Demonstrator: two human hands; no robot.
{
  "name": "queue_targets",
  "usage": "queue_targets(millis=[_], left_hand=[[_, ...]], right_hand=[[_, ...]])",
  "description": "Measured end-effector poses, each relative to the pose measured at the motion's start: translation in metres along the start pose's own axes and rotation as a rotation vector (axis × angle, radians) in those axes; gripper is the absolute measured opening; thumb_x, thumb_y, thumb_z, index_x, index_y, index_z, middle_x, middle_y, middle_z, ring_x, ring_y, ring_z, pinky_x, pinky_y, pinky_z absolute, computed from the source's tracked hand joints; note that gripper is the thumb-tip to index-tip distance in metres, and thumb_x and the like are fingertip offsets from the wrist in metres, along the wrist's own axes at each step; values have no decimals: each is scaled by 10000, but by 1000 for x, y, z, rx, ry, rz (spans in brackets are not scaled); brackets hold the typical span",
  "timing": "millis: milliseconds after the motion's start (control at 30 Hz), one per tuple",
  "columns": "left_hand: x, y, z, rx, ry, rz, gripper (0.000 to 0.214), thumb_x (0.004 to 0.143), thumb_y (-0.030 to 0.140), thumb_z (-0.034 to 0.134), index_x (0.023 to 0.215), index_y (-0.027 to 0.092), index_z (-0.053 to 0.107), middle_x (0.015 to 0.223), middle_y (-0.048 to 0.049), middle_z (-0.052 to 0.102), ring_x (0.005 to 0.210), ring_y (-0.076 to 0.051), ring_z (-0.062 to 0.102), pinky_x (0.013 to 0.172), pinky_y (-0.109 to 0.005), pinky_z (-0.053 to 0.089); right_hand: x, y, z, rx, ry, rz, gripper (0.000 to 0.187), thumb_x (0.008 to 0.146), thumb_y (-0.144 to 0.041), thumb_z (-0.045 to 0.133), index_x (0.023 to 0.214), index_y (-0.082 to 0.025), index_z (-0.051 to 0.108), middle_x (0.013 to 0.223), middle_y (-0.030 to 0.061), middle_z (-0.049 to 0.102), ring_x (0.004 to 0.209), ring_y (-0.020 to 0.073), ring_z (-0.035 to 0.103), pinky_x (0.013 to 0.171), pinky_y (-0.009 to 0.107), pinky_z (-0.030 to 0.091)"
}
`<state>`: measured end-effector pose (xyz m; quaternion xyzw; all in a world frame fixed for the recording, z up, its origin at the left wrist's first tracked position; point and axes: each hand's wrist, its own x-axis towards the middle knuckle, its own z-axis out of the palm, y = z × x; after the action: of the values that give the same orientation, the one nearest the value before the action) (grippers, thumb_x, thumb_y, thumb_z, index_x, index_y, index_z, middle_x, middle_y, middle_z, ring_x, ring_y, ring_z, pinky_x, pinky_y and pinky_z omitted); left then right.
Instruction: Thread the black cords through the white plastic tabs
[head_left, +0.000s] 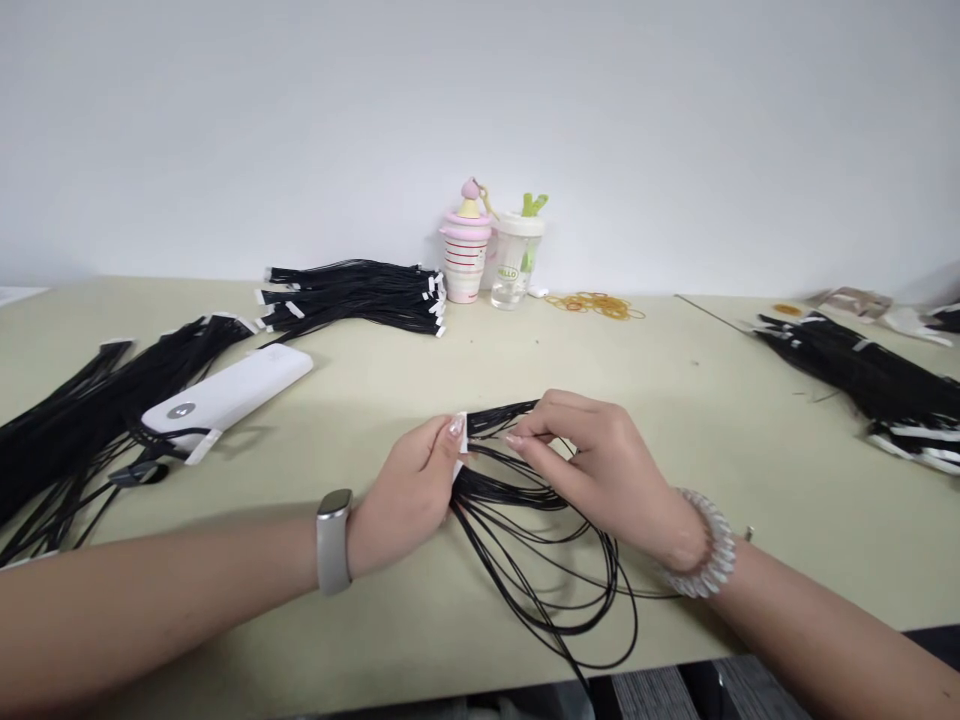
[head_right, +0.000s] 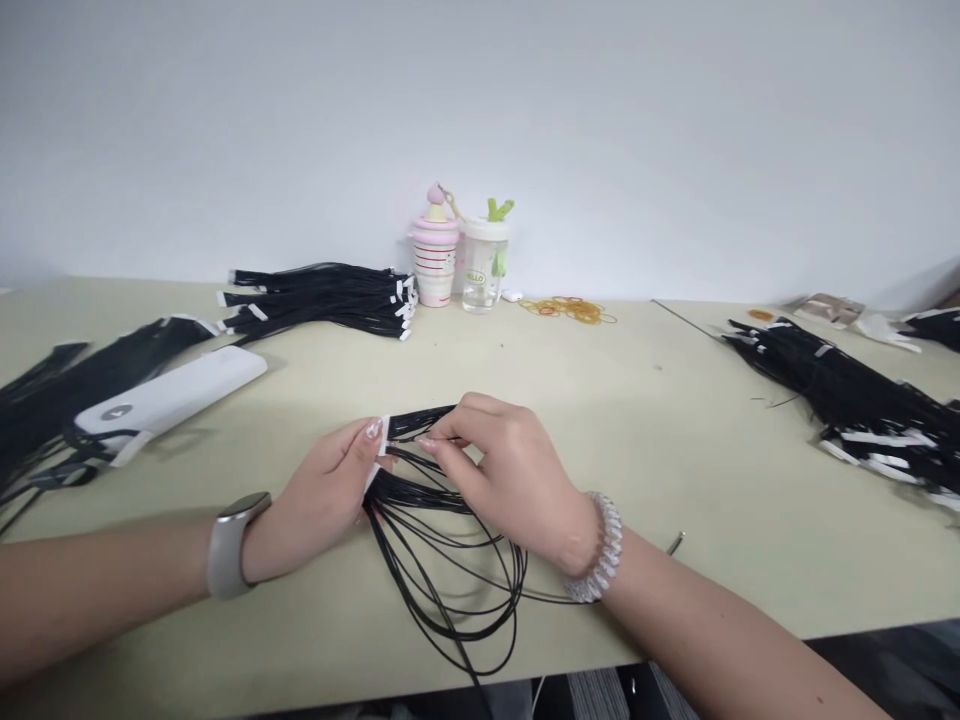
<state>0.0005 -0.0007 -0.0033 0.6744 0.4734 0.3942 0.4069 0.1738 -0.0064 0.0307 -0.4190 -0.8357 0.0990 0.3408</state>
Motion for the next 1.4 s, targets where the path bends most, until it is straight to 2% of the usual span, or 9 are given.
queue_targets(millis=[167,500,633,733,900,1100,1233,1400], left_hand=[[0,0,1,8,-8,-7,338,865,409,282,632,180,368,602,34,382,568,-101,354,544,-228,306],[-1,0,0,-51,-42,4,342,869,417,277,631,180,341,596,41,344,556,-90,321,531,-226,294],[-1,1,0,-51,-36,13,348,868,422,277,629,178,343,596,41,342,558,-89,317,526,-224,294],[-1,2,-1,-38,-51,30,345,872,419,268,639,179,350,605,40,348,565,-90,321,536,-225,296],[-1,2,-1,16,-64,86,330,880,392,262,641,181,345,611,40,356,571,-92,319,543,-226,289],[-1,3,-1,53,-77,114,321,884,366,261,635,181,344,613,39,367,573,-95,326,552,-226,295],[-2,3,-1,70,-137,106,325,882,370,263,632,181,348,608,38,367,570,-97,330,557,-231,297],[-3,2,-1,34,-136,60,337,877,396,264,632,181,347,614,38,369,572,-95,333,555,-229,302]], right_hand=[[-1,2,2,-42,-6,-36,140,823,-208,474,768,-157,593,697,9,538,641,83,481,601,211,369],[-5,8,5,-195,47,-225,144,827,-192,474,827,-127,603,709,32,538,642,94,459,594,228,369],[-4,8,3,-273,-7,-274,182,847,-208,444,823,-136,610,717,37,543,656,101,460,597,233,368],[-2,6,1,-326,-77,-290,222,864,-222,413,808,-146,614,722,36,545,674,105,461,611,234,368],[0,5,2,-392,-111,-293,242,871,-232,391,783,-155,603,706,25,541,664,107,451,603,235,359],[-1,11,8,-450,-43,-340,220,863,-212,397,767,-152,586,695,21,542,634,104,439,583,230,353],[-2,13,9,-451,7,-361,174,847,-178,413,785,-157,574,709,13,546,621,94,444,576,217,356],[-2,15,5,-435,-53,-390,176,847,-168,413,800,-168,583,727,13,555,662,96,465,598,214,367]])
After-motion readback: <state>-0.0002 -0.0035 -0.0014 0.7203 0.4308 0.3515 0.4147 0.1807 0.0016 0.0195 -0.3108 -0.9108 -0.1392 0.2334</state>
